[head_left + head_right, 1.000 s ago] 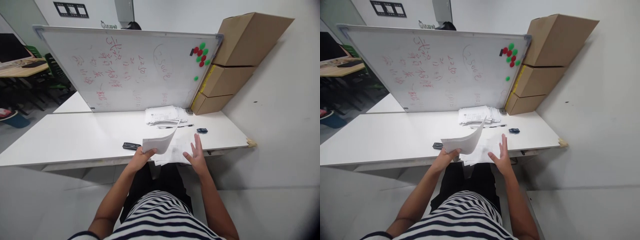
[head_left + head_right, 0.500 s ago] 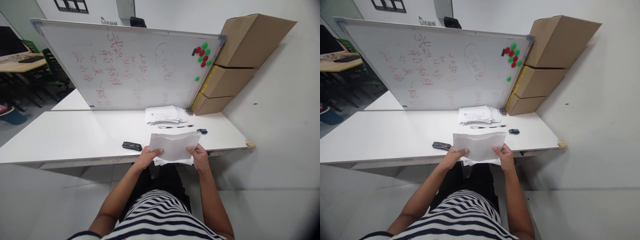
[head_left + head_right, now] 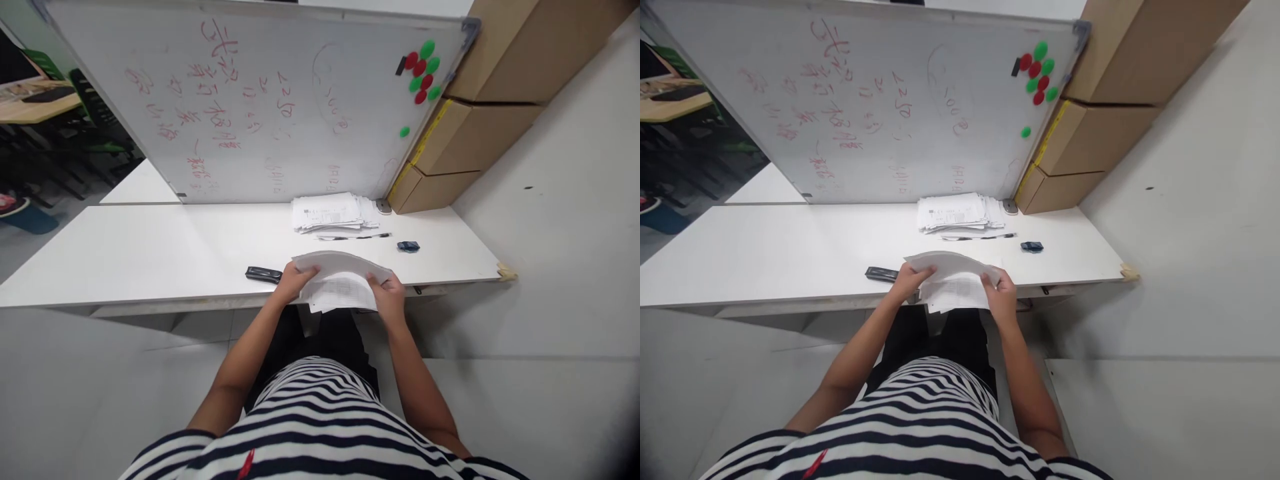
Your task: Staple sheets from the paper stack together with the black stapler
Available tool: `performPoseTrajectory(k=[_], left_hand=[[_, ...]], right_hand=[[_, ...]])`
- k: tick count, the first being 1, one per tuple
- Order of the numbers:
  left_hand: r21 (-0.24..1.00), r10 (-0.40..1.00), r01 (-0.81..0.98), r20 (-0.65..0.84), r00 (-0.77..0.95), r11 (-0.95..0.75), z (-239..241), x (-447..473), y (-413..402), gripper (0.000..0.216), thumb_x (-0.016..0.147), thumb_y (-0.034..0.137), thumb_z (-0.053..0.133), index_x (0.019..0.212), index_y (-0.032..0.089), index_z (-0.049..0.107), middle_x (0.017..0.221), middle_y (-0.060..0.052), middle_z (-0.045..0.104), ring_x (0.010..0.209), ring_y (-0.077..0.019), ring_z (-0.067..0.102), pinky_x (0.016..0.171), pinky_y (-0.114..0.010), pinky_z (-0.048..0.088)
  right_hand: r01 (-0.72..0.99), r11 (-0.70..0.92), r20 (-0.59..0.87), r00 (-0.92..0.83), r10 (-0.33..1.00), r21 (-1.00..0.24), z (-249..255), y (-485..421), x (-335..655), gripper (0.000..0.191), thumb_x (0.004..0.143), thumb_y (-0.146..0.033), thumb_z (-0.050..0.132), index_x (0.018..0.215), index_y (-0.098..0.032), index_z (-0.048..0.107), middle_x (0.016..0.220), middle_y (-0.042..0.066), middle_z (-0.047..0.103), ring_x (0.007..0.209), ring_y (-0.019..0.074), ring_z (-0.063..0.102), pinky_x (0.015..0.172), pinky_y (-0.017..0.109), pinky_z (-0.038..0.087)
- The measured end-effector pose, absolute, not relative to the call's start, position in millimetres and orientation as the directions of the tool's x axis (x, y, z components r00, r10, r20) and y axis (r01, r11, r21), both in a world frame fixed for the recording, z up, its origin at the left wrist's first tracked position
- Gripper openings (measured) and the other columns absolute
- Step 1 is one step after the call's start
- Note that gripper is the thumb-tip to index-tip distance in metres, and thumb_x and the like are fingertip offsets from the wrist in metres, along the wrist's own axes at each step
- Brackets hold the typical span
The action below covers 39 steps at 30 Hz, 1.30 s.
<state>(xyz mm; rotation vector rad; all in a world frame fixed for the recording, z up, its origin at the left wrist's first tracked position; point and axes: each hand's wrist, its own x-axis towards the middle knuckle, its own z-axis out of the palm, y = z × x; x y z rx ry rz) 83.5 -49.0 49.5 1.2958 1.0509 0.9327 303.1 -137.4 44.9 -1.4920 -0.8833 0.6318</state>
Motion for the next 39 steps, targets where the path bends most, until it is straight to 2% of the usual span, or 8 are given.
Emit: performPoseTrajectory(k=[5, 13, 21, 26, 28, 32, 35, 39], left_hand=[[0.995, 0.946, 0.053, -0.095, 0.31, 0.083, 28.3, 90.0, -48.1, 0.044, 0.07, 0.05, 0.072, 0.098, 0.016, 0.071, 0.1, -0.008, 0.073, 0.093, -0.024, 0.065, 0.084, -0.035, 0.049], [0.977, 0.939, 0.209, -0.031, 0.342, -0.043, 18.7, 96.2, -57.4, 0.038, 0.083, 0.05, 0.058, 0.1, 0.019, 0.071, 0.105, -0.007, 0.071, 0.101, -0.0268, 0.063, 0.088, -0.036, 0.046], [0.903, 0.92, 0.373, 0.06, 0.386, -0.215, 27.3, 84.6, -68.8, 0.038, 0.091, 0.049, 0.045, 0.104, 0.021, 0.068, 0.105, -0.004, 0.071, 0.097, -0.023, 0.063, 0.082, -0.033, 0.049], [0.644, 0.887, 0.61, 0.32, 0.334, -0.462, 40.5, 27.9, -50.7, 0.036, 0.095, 0.042, 0.039, 0.106, 0.023, 0.067, 0.111, -0.005, 0.069, 0.109, -0.0212, 0.059, 0.096, -0.036, 0.043], [0.506, 0.884, 0.741, 0.39, 0.258, -0.44, 36.3, 3.1, -34.7, 0.036, 0.095, 0.042, 0.039, 0.101, 0.022, 0.069, 0.109, -0.006, 0.069, 0.108, -0.0231, 0.058, 0.097, -0.039, 0.04], [0.394, 0.913, 0.834, 0.295, 0.282, -0.385, 13.6, -20.1, -11.9, 0.043, 0.097, 0.043, 0.033, 0.081, 0.023, 0.068, 0.092, -0.005, 0.071, 0.093, -0.0214, 0.06, 0.08, -0.034, 0.042], [0.314, 0.945, 0.915, 0.282, 0.166, -0.255, -1.1, -17.3, -8.4, 0.048, 0.097, 0.044, 0.03, 0.065, 0.022, 0.059, 0.071, -0.006, 0.066, 0.078, -0.0213, 0.058, 0.066, -0.034, 0.037], [0.284, 0.942, 0.939, 0.322, 0.097, -0.194, -7.1, -11.2, -8.7, 0.048, 0.097, 0.043, 0.03, 0.058, 0.021, 0.048, 0.064, -0.005, 0.059, 0.072, -0.0203, 0.054, 0.062, -0.033, 0.03]], right_hand=[[0.212, -0.126, -0.02, 0.442, 0.897, -0.969, 31.1, -138.9, 294.0, 0.045, 0.072, -0.05, 0.067, 0.1, -0.015, 0.069, 0.087, 0.005, 0.071, 0.079, 0.0205, 0.062, 0.075, 0.034, 0.048], [0.37, -0.09, 0.083, 0.426, 0.901, -0.925, 17.1, -140.1, 295.3, 0.043, 0.08, -0.051, 0.058, 0.101, -0.015, 0.069, 0.096, 0.01, 0.072, 0.089, 0.0243, 0.064, 0.083, 0.036, 0.047], [0.427, -0.237, 0.052, 0.564, 0.824, -0.873, 12.0, -158.5, 296.8, 0.048, 0.082, -0.053, 0.055, 0.101, -0.012, 0.07, 0.101, 0.017, 0.072, 0.098, 0.0312, 0.065, 0.087, 0.042, 0.047], [0.292, -0.204, -0.025, 0.517, 0.855, -0.934, 23.7, -176.8, 296.0, 0.049, 0.079, -0.054, 0.061, 0.106, -0.014, 0.07, 0.106, 0.013, 0.072, 0.097, 0.0286, 0.065, 0.086, 0.04, 0.05], [0.141, -0.225, -0.127, 0.5, 0.857, -0.964, 20.4, -181.0, 288.8, 0.051, 0.077, -0.054, 0.063, 0.108, -0.014, 0.069, 0.104, 0.011, 0.072, 0.087, 0.0261, 0.066, 0.074, 0.037, 0.054], [-0.053, -0.321, -0.312, 0.428, 0.848, -0.945, 3.0, -183.3, 264.1, 0.052, 0.075, -0.056, 0.063, 0.103, -0.013, 0.067, 0.086, 0.009, 0.071, 0.06, 0.0189, 0.059, 0.043, 0.028, 0.047], [-0.024, -0.36, -0.339, 0.401, 0.851, -0.933, -6.5, -182.5, 247.8, 0.049, 0.075, -0.055, 0.063, 0.1, -0.013, 0.068, 0.078, 0.007, 0.068, 0.057, 0.0171, 0.055, 0.04, 0.027, 0.045], [0.025, -0.369, -0.328, 0.407, 0.853, -0.929, -7.0, -181.1, 241.3, 0.048, 0.076, -0.055, 0.061, 0.097, -0.013, 0.068, 0.073, 0.006, 0.064, 0.058, 0.0174, 0.055, 0.04, 0.027, 0.046]])
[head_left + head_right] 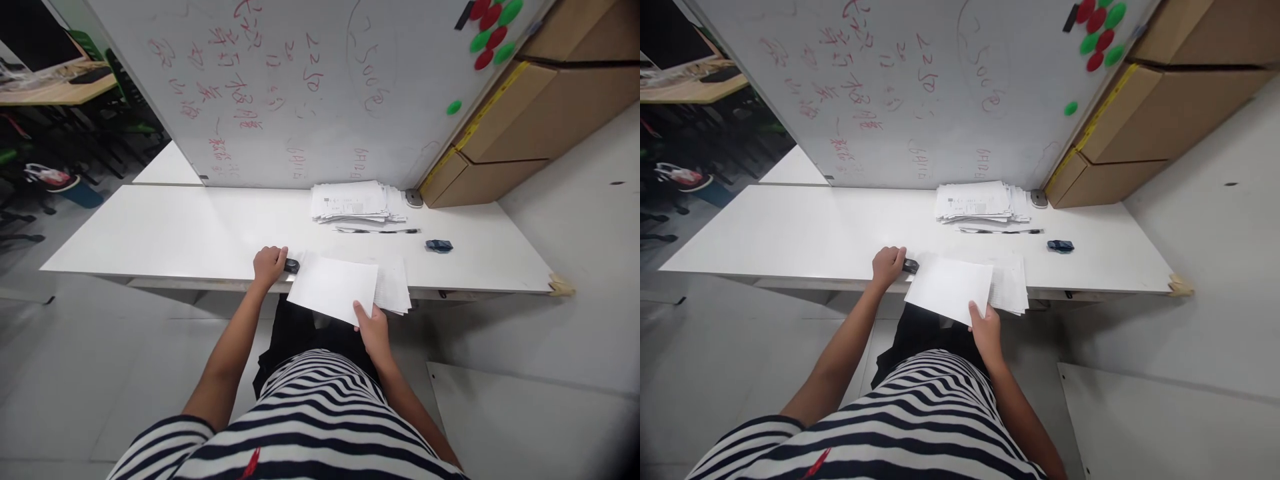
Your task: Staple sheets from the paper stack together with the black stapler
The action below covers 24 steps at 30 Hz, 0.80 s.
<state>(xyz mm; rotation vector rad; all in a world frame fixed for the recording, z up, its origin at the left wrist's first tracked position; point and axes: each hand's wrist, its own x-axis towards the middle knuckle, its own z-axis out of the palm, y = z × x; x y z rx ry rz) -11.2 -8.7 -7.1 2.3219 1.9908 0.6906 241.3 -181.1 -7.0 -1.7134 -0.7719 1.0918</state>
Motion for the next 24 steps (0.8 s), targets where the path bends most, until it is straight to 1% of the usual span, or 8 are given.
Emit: performPoseTrajectory(k=[3, 6, 8, 16, 19, 21, 23, 24], left_hand=[[0.347, 0.952, 0.921, 0.298, 0.07, -0.176, -5.4, -11.7, -7.6, 0.047, 0.097, 0.043, 0.029, 0.058, 0.022, 0.045, 0.064, -0.005, 0.058, 0.072, -0.02, 0.053, 0.061, -0.033, 0.029], [0.418, 0.966, 0.896, 0.256, 0.041, -0.148, -3.5, -13.2, -6.9, 0.047, 0.097, 0.043, 0.027, 0.059, 0.022, 0.045, 0.066, -0.004, 0.059, 0.073, -0.0201, 0.052, 0.061, -0.032, 0.03], [0.438, 0.968, 0.888, 0.248, 0.03, -0.14, -3.1, -13.5, -6.9, 0.047, 0.097, 0.043, 0.027, 0.06, 0.022, 0.046, 0.067, -0.004, 0.06, 0.074, -0.0202, 0.053, 0.063, -0.033, 0.031], [0.442, 0.967, 0.883, 0.253, 0.043, -0.155, -3.1, -12.8, -8.1, 0.048, 0.097, 0.045, 0.025, 0.06, 0.022, 0.046, 0.067, -0.004, 0.06, 0.074, -0.0197, 0.053, 0.064, -0.033, 0.032], [0.414, 0.971, 0.896, 0.227, 0.071, -0.162, 1.3, -13.0, -10.2, 0.049, 0.096, 0.046, 0.027, 0.059, 0.022, 0.047, 0.068, -0.005, 0.061, 0.075, -0.0199, 0.054, 0.065, -0.033, 0.033], [0.377, 0.974, 0.905, 0.184, 0.133, -0.195, 8.2, -13.5, -11.7, 0.05, 0.095, 0.048, 0.031, 0.056, 0.021, 0.048, 0.067, -0.005, 0.061, 0.075, -0.0201, 0.055, 0.069, -0.034, 0.035], [0.347, 0.968, 0.906, 0.149, 0.203, -0.243, 18.6, -13.5, -12.3, 0.048, 0.092, 0.05, 0.037, 0.057, 0.021, 0.052, 0.07, -0.005, 0.064, 0.078, -0.0208, 0.057, 0.081, -0.038, 0.037], [0.342, 0.963, 0.902, 0.146, 0.226, -0.264, 24.5, -12.8, -11.9, 0.045, 0.091, 0.05, 0.04, 0.061, 0.021, 0.056, 0.076, -0.005, 0.067, 0.083, -0.0216, 0.058, 0.088, -0.04, 0.035]], right_hand=[[0.039, -0.38, -0.333, 0.403, 0.852, -0.924, -4.1, -181.1, 243.2, 0.047, 0.077, -0.054, 0.06, 0.098, -0.013, 0.068, 0.075, 0.006, 0.065, 0.058, 0.0173, 0.055, 0.041, 0.027, 0.046], [0.049, -0.386, -0.334, 0.409, 0.849, -0.921, -2.5, -182.1, 244.4, 0.048, 0.077, -0.054, 0.061, 0.101, -0.013, 0.067, 0.078, 0.007, 0.066, 0.06, 0.0178, 0.055, 0.041, 0.027, 0.047], [0.047, -0.391, -0.338, 0.413, 0.846, -0.919, -2.1, -182.9, 243.7, 0.048, 0.077, -0.054, 0.061, 0.1, -0.013, 0.068, 0.077, 0.006, 0.065, 0.059, 0.0177, 0.055, 0.041, 0.028, 0.047], [0.014, -0.36, -0.332, 0.355, 0.874, -0.933, -1.2, -175.5, 230.5, 0.046, 0.076, -0.054, 0.062, 0.097, -0.014, 0.068, 0.072, 0.005, 0.065, 0.057, 0.0166, 0.054, 0.041, 0.027, 0.045], [0.023, -0.352, -0.327, 0.316, 0.89, -0.936, -1.0, -171.2, 224.3, 0.046, 0.076, -0.055, 0.061, 0.097, -0.015, 0.068, 0.076, 0.005, 0.066, 0.059, 0.0176, 0.056, 0.042, 0.028, 0.046], [0.029, -0.351, -0.326, 0.306, 0.895, -0.936, -1.5, -170.1, 221.9, 0.047, 0.076, -0.056, 0.061, 0.098, -0.015, 0.067, 0.079, 0.006, 0.067, 0.061, 0.018, 0.057, 0.042, 0.028, 0.046], [0.036, -0.355, -0.329, 0.297, 0.896, -0.934, -2.8, -170.4, 220.9, 0.047, 0.076, -0.056, 0.06, 0.098, -0.015, 0.067, 0.08, 0.007, 0.067, 0.061, 0.0179, 0.057, 0.042, 0.027, 0.046], [0.037, -0.357, -0.331, 0.291, 0.897, -0.933, -3.7, -170.9, 220.9, 0.048, 0.076, -0.056, 0.06, 0.098, -0.014, 0.067, 0.079, 0.007, 0.066, 0.06, 0.0178, 0.056, 0.042, 0.027, 0.046]])
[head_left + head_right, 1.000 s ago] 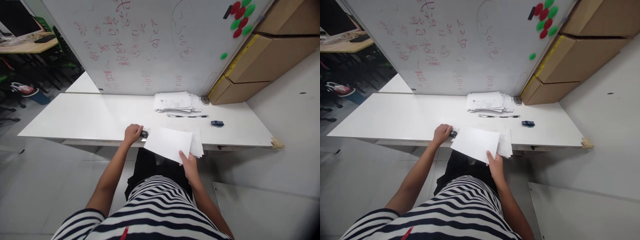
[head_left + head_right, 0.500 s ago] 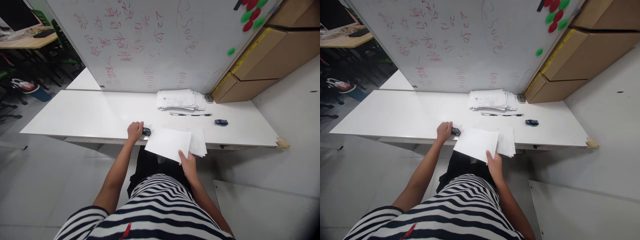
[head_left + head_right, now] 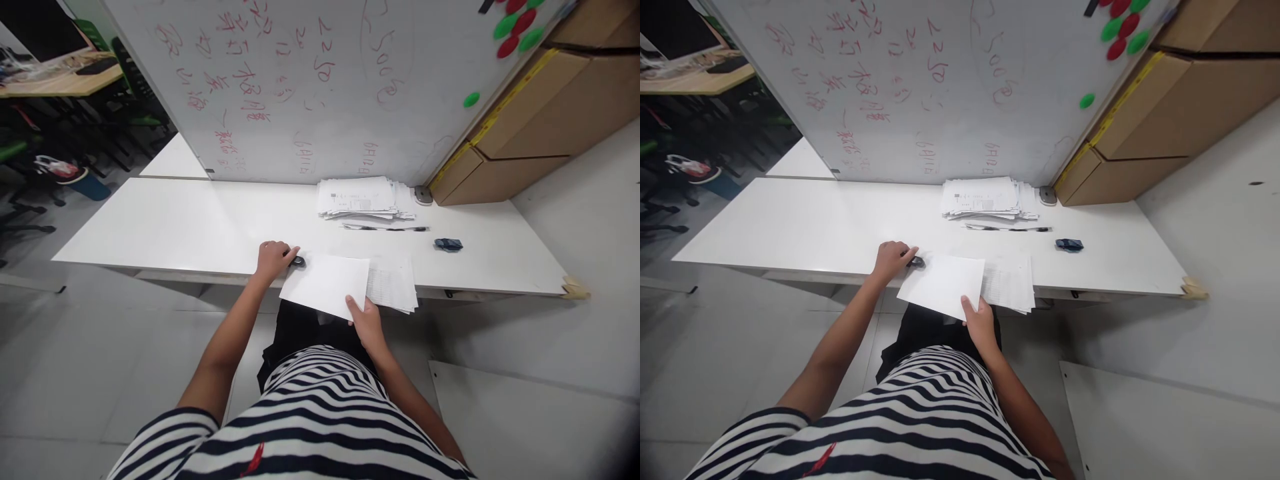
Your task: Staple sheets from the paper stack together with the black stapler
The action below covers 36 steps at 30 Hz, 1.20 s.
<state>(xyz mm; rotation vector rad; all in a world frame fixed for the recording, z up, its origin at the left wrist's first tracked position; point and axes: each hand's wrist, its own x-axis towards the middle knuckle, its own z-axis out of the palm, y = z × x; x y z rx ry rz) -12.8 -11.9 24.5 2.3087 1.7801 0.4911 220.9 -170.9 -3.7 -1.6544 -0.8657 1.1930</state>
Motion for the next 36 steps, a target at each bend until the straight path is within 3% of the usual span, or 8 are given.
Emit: performPoseTrajectory(k=[6, 12, 15, 19, 23, 26, 29, 36], left_hand=[[0.428, 0.959, 0.858, 0.114, 0.26, -0.283, 40.6, 9.5, 1.9, 0.04, 0.093, 0.052, 0.035, 0.1, 0.026, 0.064, 0.116, -0.006, 0.065, 0.115, -0.0264, 0.052, 0.109, -0.05, 0.023], [0.24, 0.974, 0.95, 0.155, 0.168, -0.202, 8.7, 33.8, 9.1, 0.057, 0.084, 0.061, 0.045, 0.124, 0.022, 0.056, 0.152, -0.013, 0.032, 0.146, -0.0369, 0.001, 0.112, -0.062, -0.004], [0.221, 0.966, 0.945, 0.154, 0.209, -0.24, 3.2, 33.7, 9.4, 0.06, 0.085, 0.061, 0.043, 0.131, 0.024, 0.051, 0.155, -0.011, 0.028, 0.146, -0.0345, -0.002, 0.112, -0.061, -0.004], [0.364, 0.981, 0.912, 0.108, 0.161, -0.19, 14.6, 25.5, 11.0, 0.058, 0.087, 0.062, 0.042, 0.128, 0.022, 0.054, 0.147, -0.013, 0.042, 0.144, -0.0357, 0.016, 0.112, -0.057, 0.016], [0.607, 0.969, 0.757, 0.184, 0.165, -0.244, 29.0, 11.0, 4.2, 0.049, 0.096, 0.052, 0.026, 0.126, 0.025, 0.054, 0.133, -0.007, 0.057, 0.127, -0.0236, 0.046, 0.103, -0.039, 0.037], [0.582, 0.948, 0.764, 0.295, 0.122, -0.279, 28.3, -1.6, -3.9, 0.046, 0.098, 0.047, 0.024, 0.114, 0.025, 0.061, 0.12, -0.005, 0.064, 0.119, -0.0212, 0.052, 0.107, -0.041, 0.031], [0.505, 0.959, 0.849, 0.284, 0.005, -0.154, 16.8, -12.6, -5.8, 0.045, 0.096, 0.048, 0.03, 0.089, 0.025, 0.069, 0.104, -0.004, 0.07, 0.115, -0.0249, 0.054, 0.11, -0.046, 0.024], [0.626, 0.963, 0.779, 0.23, -0.139, -0.037, -4.2, -20.0, 2.5, 0.057, 0.096, 0.049, 0.025, 0.076, 0.023, 0.071, 0.076, -0.005, 0.072, 0.089, -0.0224, 0.065, 0.085, -0.035, 0.043]], right_hand=[[-0.001, -0.345, -0.332, 0.273, 0.903, -0.938, -7.3, -173.3, 221.9, 0.049, 0.076, -0.057, 0.061, 0.098, -0.014, 0.067, 0.076, 0.006, 0.067, 0.057, 0.0165, 0.054, 0.043, 0.028, 0.046], [0.024, -0.367, -0.348, 0.269, 0.898, -0.93, -1.8, -173.9, 222.1, 0.047, 0.077, -0.058, 0.06, 0.094, -0.015, 0.068, 0.079, 0.006, 0.069, 0.061, 0.0182, 0.058, 0.046, 0.028, 0.049], [0.026, -0.359, -0.34, 0.262, 0.903, -0.933, 1.2, -173.1, 220.7, 0.047, 0.078, -0.058, 0.06, 0.095, -0.016, 0.068, 0.08, 0.006, 0.07, 0.061, 0.0186, 0.059, 0.046, 0.028, 0.049], [0.042, -0.354, -0.332, 0.264, 0.906, -0.934, 1.9, -171.8, 219.2, 0.047, 0.077, -0.058, 0.06, 0.092, -0.015, 0.068, 0.079, 0.007, 0.07, 0.059, 0.0186, 0.059, 0.046, 0.029, 0.049], [0.04, -0.332, -0.311, 0.261, 0.914, -0.942, 0.6, -171.8, 220.7, 0.048, 0.077, -0.059, 0.059, 0.095, -0.015, 0.068, 0.078, 0.007, 0.07, 0.056, 0.0179, 0.058, 0.045, 0.029, 0.048], [0.053, -0.313, -0.29, 0.255, 0.922, -0.948, -0.8, -172.3, 222.9, 0.048, 0.077, -0.057, 0.059, 0.099, -0.015, 0.068, 0.077, 0.006, 0.07, 0.053, 0.0167, 0.056, 0.045, 0.029, 0.047], [0.077, -0.303, -0.277, 0.248, 0.929, -0.95, -1.1, -172.6, 224.4, 0.047, 0.079, -0.055, 0.057, 0.102, -0.015, 0.067, 0.078, 0.006, 0.07, 0.054, 0.0166, 0.056, 0.047, 0.029, 0.048], [0.098, -0.308, -0.272, 0.27, 0.924, -0.946, 19.6, -174.8, 237.7, 0.046, 0.078, -0.054, 0.061, 0.102, -0.017, 0.071, 0.088, 0.007, 0.073, 0.069, 0.0218, 0.063, 0.056, 0.031, 0.051]])
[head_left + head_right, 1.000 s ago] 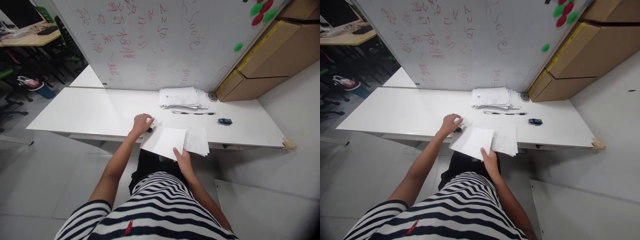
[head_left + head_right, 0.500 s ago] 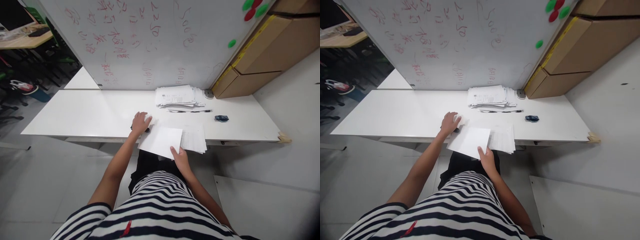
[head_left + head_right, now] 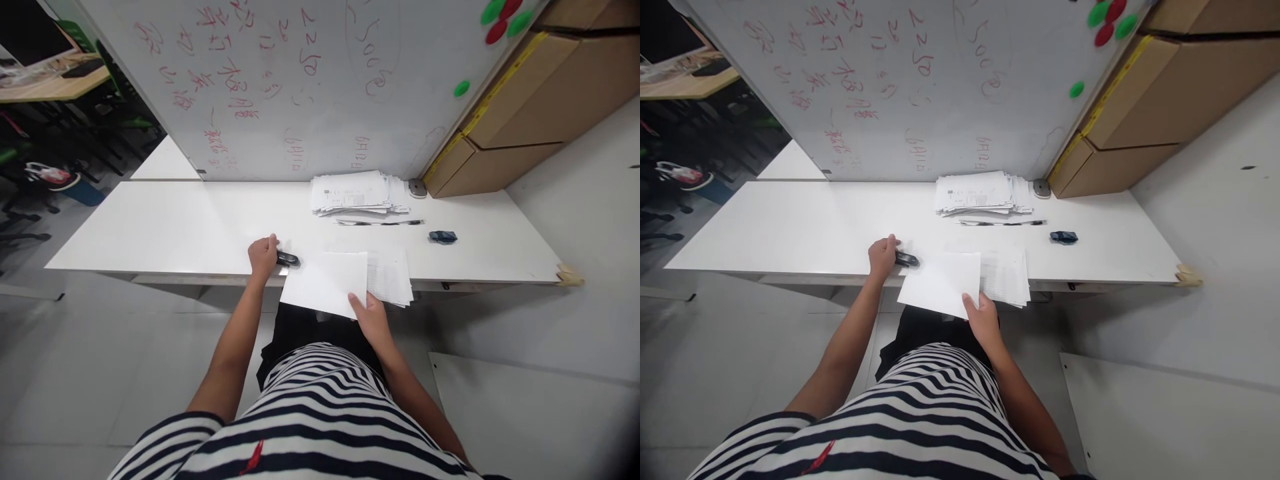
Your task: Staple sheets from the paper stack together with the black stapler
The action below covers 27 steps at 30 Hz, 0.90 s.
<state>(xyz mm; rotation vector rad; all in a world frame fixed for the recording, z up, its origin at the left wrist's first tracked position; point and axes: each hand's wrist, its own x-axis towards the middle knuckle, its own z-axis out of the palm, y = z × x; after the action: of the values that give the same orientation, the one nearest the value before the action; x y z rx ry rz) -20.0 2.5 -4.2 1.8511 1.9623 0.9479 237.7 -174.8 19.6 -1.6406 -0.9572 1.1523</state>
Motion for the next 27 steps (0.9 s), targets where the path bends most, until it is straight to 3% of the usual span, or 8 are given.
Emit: performPoseTrajectory(k=[7, 16, 27], left_hand=[[0.619, 0.961, 0.784, 0.244, -0.131, -0.05, -3.5, -19.6, 0.6, 0.056, 0.096, 0.046, 0.024, 0.077, 0.023, 0.072, 0.08, -0.005, 0.073, 0.087, -0.0218, 0.065, 0.082, -0.035, 0.043], [0.612, 0.967, 0.79, 0.224, -0.124, -0.04, -2.4, -19.7, -0.1, 0.056, 0.096, 0.044, 0.024, 0.082, 0.021, 0.073, 0.087, -0.005, 0.073, 0.092, -0.022, 0.064, 0.08, -0.034, 0.043], [0.62, 0.964, 0.783, 0.23, -0.133, -0.04, -5.9, -20.9, 1.6, 0.055, 0.096, 0.043, 0.025, 0.08, 0.021, 0.073, 0.084, -0.005, 0.073, 0.09, -0.0218, 0.064, 0.08, -0.034, 0.043]], right_hand=[[0.151, -0.302, -0.219, 0.407, 0.887, -0.941, 37.0, -192.1, 284.6, 0.048, 0.075, -0.053, 0.067, 0.105, -0.016, 0.071, 0.104, 0.01, 0.072, 0.094, 0.0277, 0.065, 0.075, 0.036, 0.053], [0.003, -0.262, -0.207, 0.601, 0.772, -0.965, 11.2, -192.7, 311.3, 0.055, 0.067, -0.054, 0.073, 0.102, -0.012, 0.072, 0.093, 0.011, 0.074, 0.084, 0.0271, 0.067, 0.074, 0.04, 0.053], [-0.139, -0.228, -0.266, 0.564, 0.782, -0.964, 6.5, -189.8, 301.5, 0.049, 0.064, -0.047, 0.078, 0.099, -0.012, 0.073, 0.089, 0.009, 0.074, 0.076, 0.0232, 0.067, 0.07, 0.036, 0.053]])
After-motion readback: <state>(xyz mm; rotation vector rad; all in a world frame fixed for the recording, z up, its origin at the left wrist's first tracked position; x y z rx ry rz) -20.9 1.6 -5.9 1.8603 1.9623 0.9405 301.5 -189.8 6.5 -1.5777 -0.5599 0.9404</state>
